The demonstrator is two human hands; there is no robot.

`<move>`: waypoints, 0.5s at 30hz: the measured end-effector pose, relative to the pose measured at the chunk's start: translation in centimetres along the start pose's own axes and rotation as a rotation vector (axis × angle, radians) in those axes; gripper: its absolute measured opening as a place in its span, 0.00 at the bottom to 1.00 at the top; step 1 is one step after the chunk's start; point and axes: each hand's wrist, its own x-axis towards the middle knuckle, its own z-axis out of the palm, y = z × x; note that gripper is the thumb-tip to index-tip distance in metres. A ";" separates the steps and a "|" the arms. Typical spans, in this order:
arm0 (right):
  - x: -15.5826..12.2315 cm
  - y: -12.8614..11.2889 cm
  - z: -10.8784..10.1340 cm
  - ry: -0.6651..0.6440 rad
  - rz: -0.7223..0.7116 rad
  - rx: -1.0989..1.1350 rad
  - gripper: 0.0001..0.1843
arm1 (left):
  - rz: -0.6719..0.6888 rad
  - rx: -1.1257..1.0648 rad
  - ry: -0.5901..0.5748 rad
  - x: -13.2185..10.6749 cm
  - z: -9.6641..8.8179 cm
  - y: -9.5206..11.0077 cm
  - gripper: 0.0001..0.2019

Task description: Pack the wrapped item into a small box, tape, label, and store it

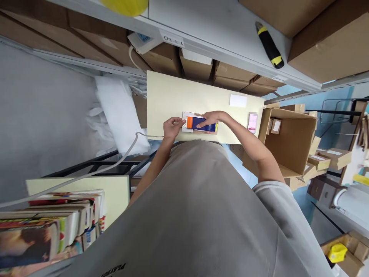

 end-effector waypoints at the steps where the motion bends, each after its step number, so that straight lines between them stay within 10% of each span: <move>1: 0.0 0.0 0.1 -0.008 -0.011 0.009 0.36 | -0.011 -0.006 0.011 -0.1 0.1 0.2 0.11; 8: -3.3 1.8 0.3 -0.137 0.025 0.103 0.40 | -0.047 -0.014 0.091 -0.7 0.6 1.0 0.08; 15: -13.8 12.7 -1.3 -0.186 0.238 0.025 0.51 | -0.032 0.127 0.153 -0.8 0.8 1.0 0.08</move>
